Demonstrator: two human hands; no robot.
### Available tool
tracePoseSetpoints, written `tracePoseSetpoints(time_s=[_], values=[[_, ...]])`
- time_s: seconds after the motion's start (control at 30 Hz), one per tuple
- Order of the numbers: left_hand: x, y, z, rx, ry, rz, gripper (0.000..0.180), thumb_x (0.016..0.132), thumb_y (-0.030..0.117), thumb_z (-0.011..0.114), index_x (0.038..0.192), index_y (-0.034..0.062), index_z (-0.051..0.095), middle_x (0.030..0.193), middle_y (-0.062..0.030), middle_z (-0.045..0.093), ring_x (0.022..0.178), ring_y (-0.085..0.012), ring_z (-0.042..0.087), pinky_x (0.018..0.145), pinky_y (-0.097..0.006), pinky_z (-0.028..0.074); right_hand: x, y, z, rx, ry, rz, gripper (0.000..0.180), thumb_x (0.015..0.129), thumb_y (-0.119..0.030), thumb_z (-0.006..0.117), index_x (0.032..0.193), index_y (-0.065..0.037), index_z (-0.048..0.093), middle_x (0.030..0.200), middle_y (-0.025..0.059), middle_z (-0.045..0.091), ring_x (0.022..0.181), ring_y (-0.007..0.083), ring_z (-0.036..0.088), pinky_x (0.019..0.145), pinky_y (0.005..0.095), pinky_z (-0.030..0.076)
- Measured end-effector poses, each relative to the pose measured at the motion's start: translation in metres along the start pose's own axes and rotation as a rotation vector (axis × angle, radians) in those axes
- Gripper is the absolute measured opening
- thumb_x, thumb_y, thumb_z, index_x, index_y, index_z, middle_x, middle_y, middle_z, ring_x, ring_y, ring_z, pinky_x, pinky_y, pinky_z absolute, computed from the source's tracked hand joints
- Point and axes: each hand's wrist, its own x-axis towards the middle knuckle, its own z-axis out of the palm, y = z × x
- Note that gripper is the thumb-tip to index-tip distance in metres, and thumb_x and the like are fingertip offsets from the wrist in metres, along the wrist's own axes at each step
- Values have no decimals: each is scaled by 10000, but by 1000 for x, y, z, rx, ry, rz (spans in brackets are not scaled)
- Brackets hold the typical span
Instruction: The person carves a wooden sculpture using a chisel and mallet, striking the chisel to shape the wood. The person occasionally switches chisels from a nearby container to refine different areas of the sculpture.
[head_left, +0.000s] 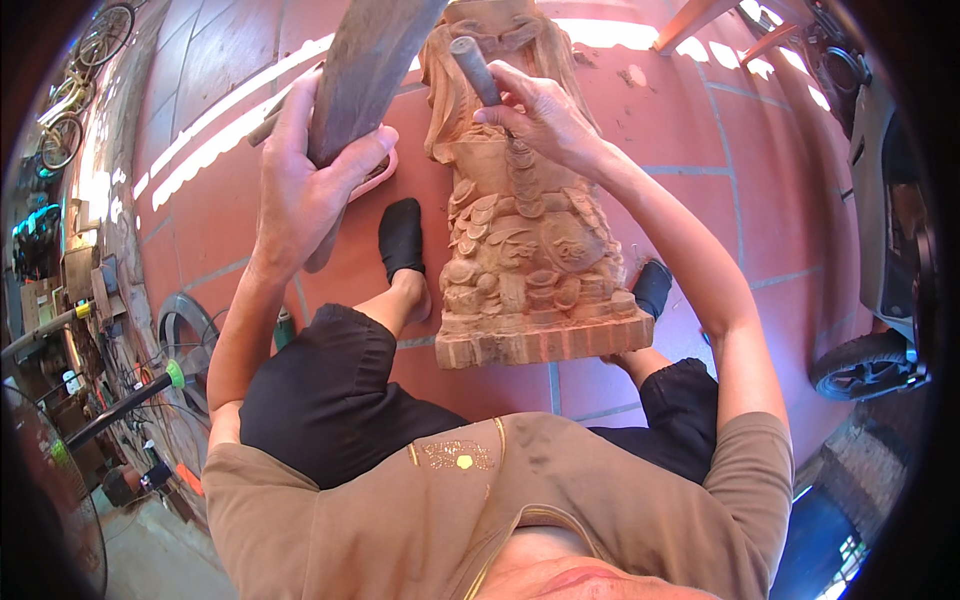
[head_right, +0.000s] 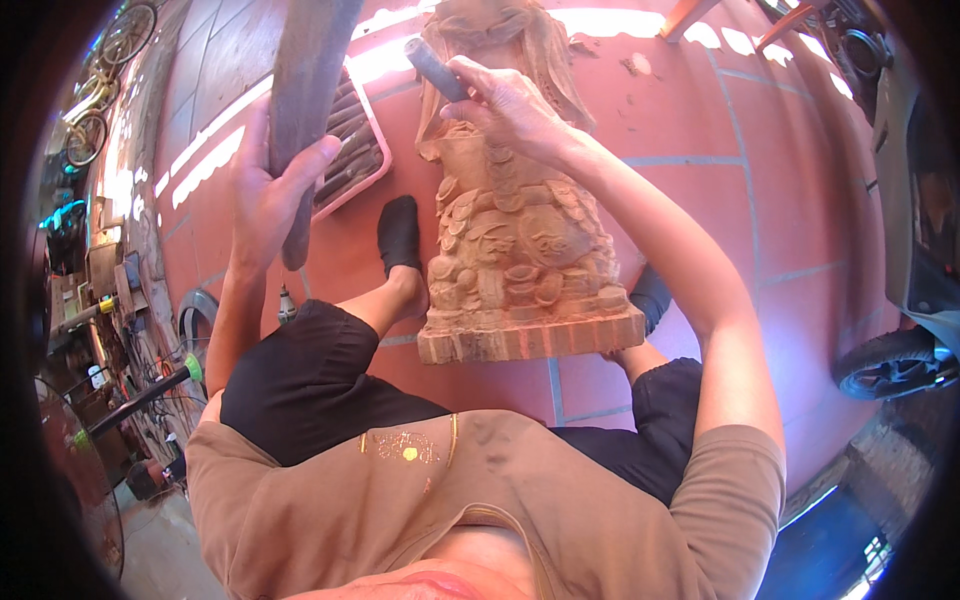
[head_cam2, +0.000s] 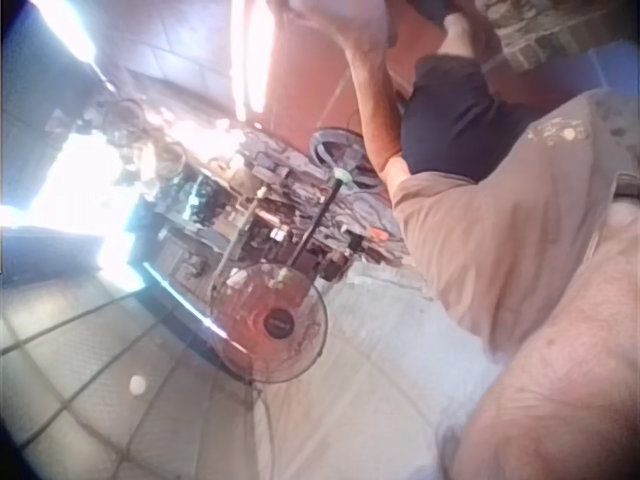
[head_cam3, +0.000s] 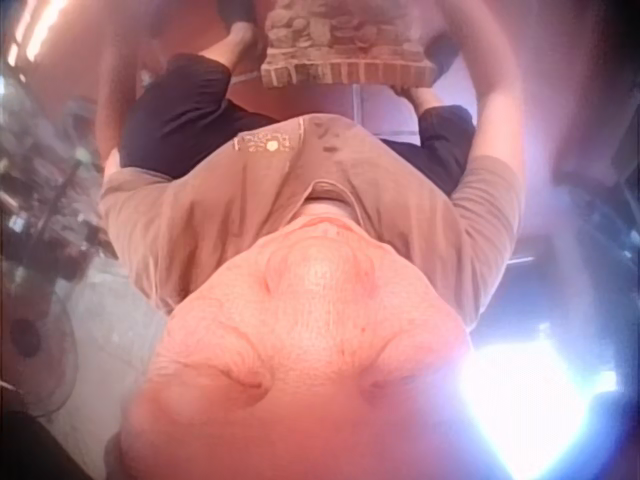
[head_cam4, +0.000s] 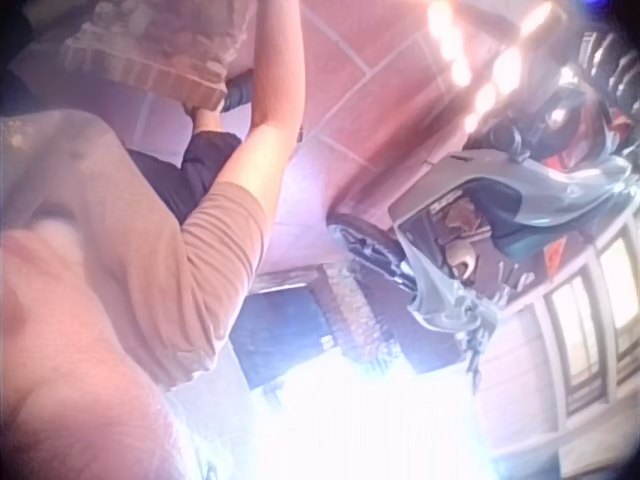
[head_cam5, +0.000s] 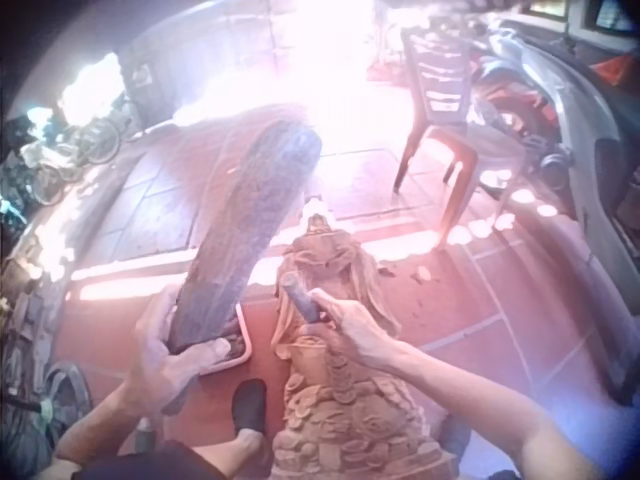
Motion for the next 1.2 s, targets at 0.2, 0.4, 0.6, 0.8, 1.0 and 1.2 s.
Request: tracePoseSetpoints(time_s=[0.2,0.4,0.6,0.8,1.0,1.2], values=[[4,-14,-10,143,-144,-169,386,855,154,742,1172,18,569,884,-15,627,766,-70,593,667,-239,501,-1,-4,-1,-39,-8,41,313,903,-224,702,1085,-63,503,858,161,653,792,332,653,716,419,494],[3,1,-11,18,16,-14,388,860,164,747,1167,14,565,875,-20,639,748,-71,592,651,-239,491,-2,-3,-1,-57,-17,55,324,920,-246,695,1133,-72,524,889,95,669,814,206,639,793,383,494],[11,-29,0,387,-104,223,471,846,236,775,1192,2,557,856,-19,623,700,-82,587,610,-250,491,0,4,-2,6,-13,29,328,901,-243,707,1084,-70,497,878,130,663,829,272,663,765,414,491],[7,-10,-7,110,-96,-53,492,841,241,782,1199,-7,553,861,-30,631,700,-63,578,570,-224,477,-4,5,-3,40,-7,45,308,913,-235,691,1072,-68,486,896,127,656,839,269,661,784,415,491],[4,-2,-2,155,-57,18,484,837,224,785,1205,1,563,896,-38,659,799,-84,608,714,-262,507,-5,2,-6,58,-26,67,306,914,-226,690,1082,-72,486,899,126,659,838,265,667,779,410,495],[8,-30,-5,282,-189,11,512,840,238,777,1239,-1,562,929,-62,663,804,-99,612,740,-285,510,-3,13,-9,225,-43,191,397,939,-198,682,1280,-84,515,1004,45,646,943,144,640,874,362,523]])
